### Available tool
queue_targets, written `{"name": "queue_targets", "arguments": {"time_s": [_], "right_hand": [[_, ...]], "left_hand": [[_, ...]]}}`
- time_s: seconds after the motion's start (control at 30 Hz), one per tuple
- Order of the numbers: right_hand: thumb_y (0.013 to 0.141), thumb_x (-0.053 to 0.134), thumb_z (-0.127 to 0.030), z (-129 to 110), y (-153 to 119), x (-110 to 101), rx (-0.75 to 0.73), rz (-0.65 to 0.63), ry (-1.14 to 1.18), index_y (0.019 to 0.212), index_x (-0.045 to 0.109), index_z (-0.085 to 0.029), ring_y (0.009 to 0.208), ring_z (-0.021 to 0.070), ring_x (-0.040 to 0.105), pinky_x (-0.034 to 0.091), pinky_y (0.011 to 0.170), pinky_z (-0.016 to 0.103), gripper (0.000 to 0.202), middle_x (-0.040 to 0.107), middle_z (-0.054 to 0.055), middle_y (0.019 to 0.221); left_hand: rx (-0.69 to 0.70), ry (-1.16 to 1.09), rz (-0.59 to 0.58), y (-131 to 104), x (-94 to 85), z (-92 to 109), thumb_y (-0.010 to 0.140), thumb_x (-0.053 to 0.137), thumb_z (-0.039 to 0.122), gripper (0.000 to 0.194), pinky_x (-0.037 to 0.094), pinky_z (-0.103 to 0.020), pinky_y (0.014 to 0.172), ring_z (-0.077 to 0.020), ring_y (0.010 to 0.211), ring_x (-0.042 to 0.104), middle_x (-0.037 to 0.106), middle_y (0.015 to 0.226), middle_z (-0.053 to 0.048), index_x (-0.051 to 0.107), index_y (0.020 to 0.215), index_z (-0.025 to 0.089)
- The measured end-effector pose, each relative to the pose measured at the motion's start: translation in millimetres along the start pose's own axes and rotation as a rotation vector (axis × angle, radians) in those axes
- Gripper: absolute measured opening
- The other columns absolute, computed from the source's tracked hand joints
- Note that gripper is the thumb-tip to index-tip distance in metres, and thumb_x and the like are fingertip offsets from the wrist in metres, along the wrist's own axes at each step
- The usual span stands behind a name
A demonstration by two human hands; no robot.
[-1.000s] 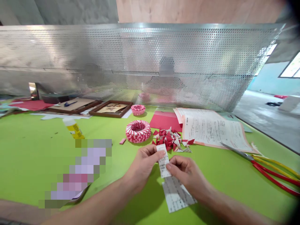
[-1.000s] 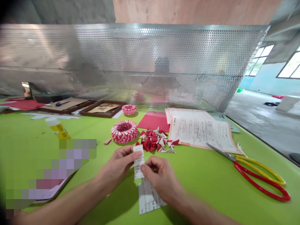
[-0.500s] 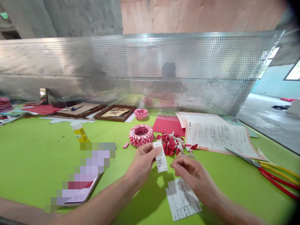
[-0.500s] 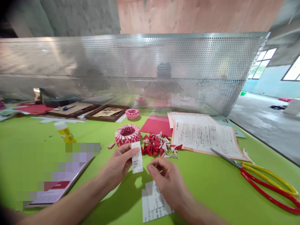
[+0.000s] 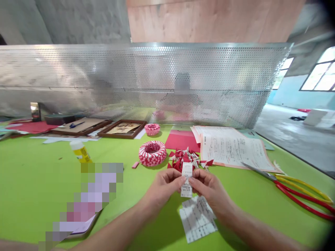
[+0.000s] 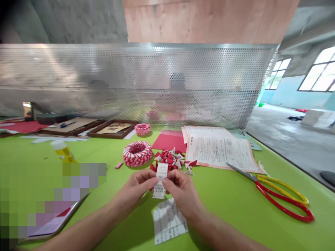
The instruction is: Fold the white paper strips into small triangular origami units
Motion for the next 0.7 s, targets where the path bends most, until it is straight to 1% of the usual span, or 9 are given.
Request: {"name": "queue_targets", "arguments": {"time_s": [0.1,0.23,0.3,0.47,0.6,0.7], "right_hand": [[0.069,0.067,-0.036,-2.7,-0.1,1.1,-0.046,-0.018,0.028,0.069,0.056,-0.013,0.054,0.0109,0.047,0.036,0.051,0.02,0.026,0.053,-0.001,0.059],[0.07,0.066,-0.032,-7.7,-0.2,2.4,-0.134,-0.033,0.001,0.07,0.057,-0.012,0.055,0.0106,0.047,0.037,0.052,0.02,0.022,0.053,-0.001,0.061],[0.071,0.066,-0.03,-9.3,0.3,2.4,-0.154,-0.038,-0.008,0.068,0.056,-0.012,0.055,0.0104,0.047,0.037,0.052,0.02,0.02,0.053,-0.001,0.06],[0.073,0.064,-0.028,-11.6,-0.9,3.4,-0.142,-0.09,0.03,0.073,0.056,-0.014,0.057,0.0125,0.052,0.041,0.055,0.023,0.016,0.056,0.0,0.062],[0.075,0.062,-0.025,-12.1,-4.3,3.8,-0.104,-0.131,0.059,0.079,0.056,-0.016,0.06,0.0135,0.053,0.043,0.057,0.025,0.011,0.052,-0.001,0.063],[0.074,0.063,-0.025,-13.0,-5.1,3.2,-0.127,-0.129,0.083,0.079,0.057,-0.017,0.063,0.014,0.052,0.043,0.057,0.024,0.011,0.05,-0.001,0.064]], "left_hand": [[-0.003,0.02,-0.013,-2.1,2.5,2.5,0.061,0.069,0.029,0.02,0.033,-0.019,0.05,-0.0074,0.049,0.046,0.057,0.052,0.002,0.06,0.058,0.011],[-0.007,0.027,0.004,-3.5,5.1,5.8,0.062,0.069,0.029,0.021,0.032,-0.019,0.048,-0.007,0.047,0.044,0.056,0.049,0.002,0.06,0.056,0.011],[-0.012,0.037,0.0,-3.7,5.8,6.8,0.062,0.068,0.029,0.021,0.033,-0.019,0.048,-0.0073,0.046,0.045,0.056,0.049,0.002,0.06,0.057,0.011],[-0.024,0.051,-0.043,-5.4,6.5,8.9,0.065,0.066,0.03,0.022,0.035,-0.019,0.047,-0.0078,0.044,0.045,0.055,0.048,0.001,0.061,0.056,0.011],[-0.019,0.005,-0.077,-6.7,6.2,8.5,0.067,0.064,0.029,0.021,0.037,-0.021,0.048,-0.0089,0.045,0.047,0.057,0.05,0.0,0.061,0.058,0.011],[-0.03,-0.042,-0.103,-7.6,5.6,6.9,0.069,0.063,0.028,0.019,0.039,-0.024,0.051,-0.0105,0.048,0.048,0.059,0.054,-0.001,0.06,0.061,0.011]]}}
Point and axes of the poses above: each hand's wrist, its own y-axis towards the middle knuckle, its own x-axis out of the palm, z = x × y, the point moved 3 cm from there along y, towards the middle knuckle
